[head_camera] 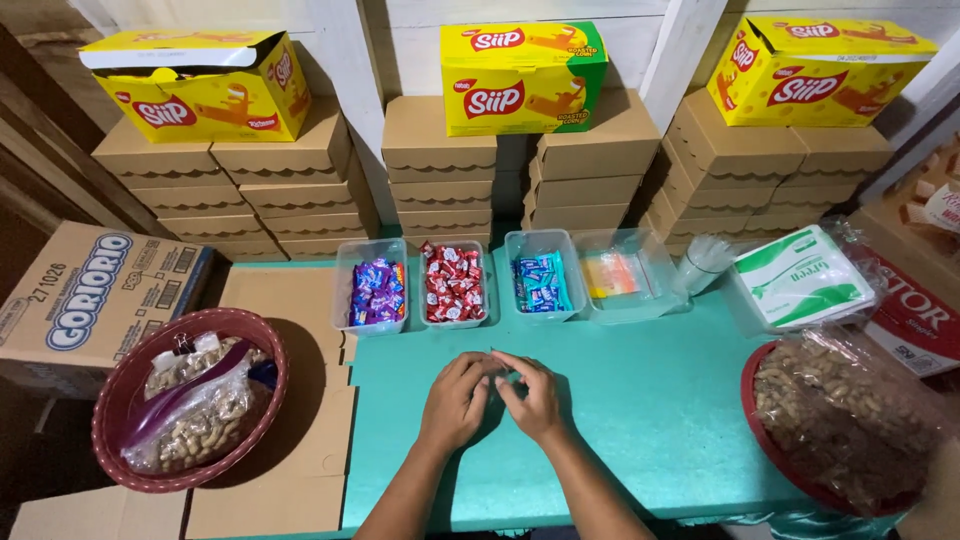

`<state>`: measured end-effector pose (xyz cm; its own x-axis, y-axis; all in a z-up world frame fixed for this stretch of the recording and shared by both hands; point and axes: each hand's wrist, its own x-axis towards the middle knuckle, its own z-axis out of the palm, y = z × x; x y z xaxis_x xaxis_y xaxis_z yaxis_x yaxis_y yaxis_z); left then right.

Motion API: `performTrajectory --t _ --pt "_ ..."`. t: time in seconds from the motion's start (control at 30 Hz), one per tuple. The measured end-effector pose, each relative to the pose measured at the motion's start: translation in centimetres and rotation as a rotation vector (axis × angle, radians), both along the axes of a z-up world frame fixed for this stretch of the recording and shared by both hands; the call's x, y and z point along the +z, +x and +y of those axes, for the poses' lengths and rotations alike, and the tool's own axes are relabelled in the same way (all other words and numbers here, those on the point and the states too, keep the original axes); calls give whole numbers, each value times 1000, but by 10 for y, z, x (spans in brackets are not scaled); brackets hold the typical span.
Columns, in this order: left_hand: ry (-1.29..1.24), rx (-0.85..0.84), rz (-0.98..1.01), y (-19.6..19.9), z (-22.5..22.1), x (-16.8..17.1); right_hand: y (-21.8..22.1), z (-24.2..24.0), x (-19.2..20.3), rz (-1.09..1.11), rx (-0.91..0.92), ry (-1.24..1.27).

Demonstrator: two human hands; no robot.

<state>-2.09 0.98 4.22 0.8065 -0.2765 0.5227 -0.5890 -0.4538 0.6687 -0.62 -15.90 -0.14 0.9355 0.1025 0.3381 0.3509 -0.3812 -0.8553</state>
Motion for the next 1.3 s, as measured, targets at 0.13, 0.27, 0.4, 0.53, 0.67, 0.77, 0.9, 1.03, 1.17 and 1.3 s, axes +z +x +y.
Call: performTrajectory --t 0.13,0.27,0.4,0.53,0.67,0.77,0.9,1.03,1.17,1.3 --pt "26 8 -3 1 0 -1 4 0 -3 -26 -36 -4" --pt "-95 143 167 6 1 -13 8 -3 -13 52 -64 99" --pt "-108 204 516 6 2 -4 6 -6 4 175 -78 50" --pt "-14 227 577 11 2 -10 6 -5 8 193 -67 65" --pt "-313 161 694 25 -6 -22 13 -3 2 308 -143 212" --pt "-480 181 787 27 -14 -26 12 -3 -1 337 -195 243" --pt "-494 173 824 24 -16 -7 19 -5 -6 393 -241 315" --pt "-488 184 748 34 -11 -11 37 -1 -22 385 -239 339" --pt "-522 219 752 45 -12 -19 28 8 3 406 -256 326" --pt "-688 168 782 63 -12 -44 33 12 12 421 -327 350"
